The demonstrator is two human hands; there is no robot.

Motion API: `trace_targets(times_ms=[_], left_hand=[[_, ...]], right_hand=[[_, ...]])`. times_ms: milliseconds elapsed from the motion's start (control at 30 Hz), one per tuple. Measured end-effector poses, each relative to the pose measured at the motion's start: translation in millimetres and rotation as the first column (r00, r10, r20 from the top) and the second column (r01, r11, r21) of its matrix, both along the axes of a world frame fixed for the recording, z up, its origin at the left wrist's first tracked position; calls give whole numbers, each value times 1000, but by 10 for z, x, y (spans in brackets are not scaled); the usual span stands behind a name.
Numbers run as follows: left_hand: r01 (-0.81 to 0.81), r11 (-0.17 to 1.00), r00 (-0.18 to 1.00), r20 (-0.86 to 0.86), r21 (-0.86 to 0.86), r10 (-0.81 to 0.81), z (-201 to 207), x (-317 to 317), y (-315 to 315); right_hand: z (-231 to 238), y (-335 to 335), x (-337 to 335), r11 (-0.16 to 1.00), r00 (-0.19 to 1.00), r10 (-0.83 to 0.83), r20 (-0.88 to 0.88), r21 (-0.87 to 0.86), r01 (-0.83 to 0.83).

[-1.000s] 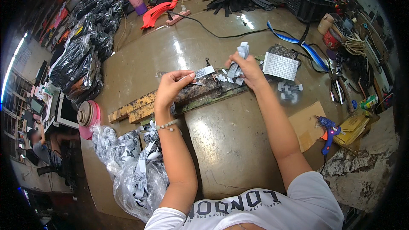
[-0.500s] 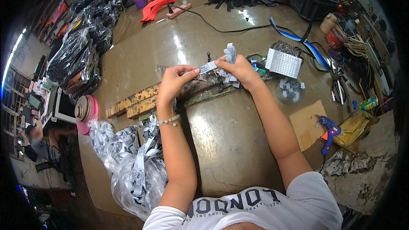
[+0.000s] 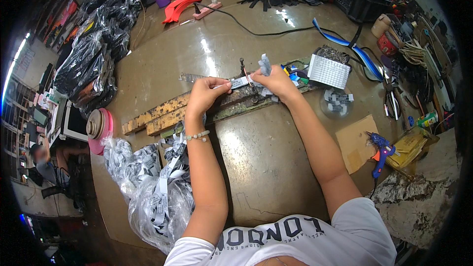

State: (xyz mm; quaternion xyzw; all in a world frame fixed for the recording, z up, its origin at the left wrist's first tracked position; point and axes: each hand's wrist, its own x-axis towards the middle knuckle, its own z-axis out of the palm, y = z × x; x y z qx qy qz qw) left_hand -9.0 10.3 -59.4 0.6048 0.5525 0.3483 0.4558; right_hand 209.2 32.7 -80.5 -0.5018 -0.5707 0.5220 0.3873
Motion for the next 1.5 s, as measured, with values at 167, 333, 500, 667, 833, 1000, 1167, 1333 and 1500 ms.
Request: trace_targets(times_ms=[167, 333, 500, 667, 833, 1000, 1167, 1333, 1500], left_hand=[[-34, 999, 996, 83, 17, 33, 170, -14, -68], [-29, 995, 994, 104, 95, 19, 450, 90, -191], [-16, 993, 997, 77, 115, 7, 623, 170, -290], [17, 996, 995, 101, 91, -27, 597, 179, -295], [50, 998, 998, -32, -38, -51, 566, 78, -260], [45, 996, 999, 31, -76, -43, 466, 42, -209], [-22, 997, 997, 70, -80, 27, 289, 69, -122], [-21, 995, 993, 113, -100, 32, 145, 54, -53], [-33, 993, 996, 75, -113, 42, 79, 58, 0]], right_hand=[[130, 48, 158, 992, 984, -81, 158, 111, 64], [399, -44, 195, 1000, 999, 6, -35, 30, -5], [481, -169, 15, 982, 961, 188, -201, 29, -186], [446, -115, 108, 981, 940, 171, -297, -34, -189], [424, -54, 252, 993, 955, 116, -272, 40, -109], [383, 11, 382, 999, 959, -7, -283, -50, -7], [246, 71, 378, 996, 971, -4, -237, -90, -18], [161, 97, 369, 988, 965, -1, -260, -148, -38], [138, 107, 384, 984, 967, 4, -255, -173, -50]])
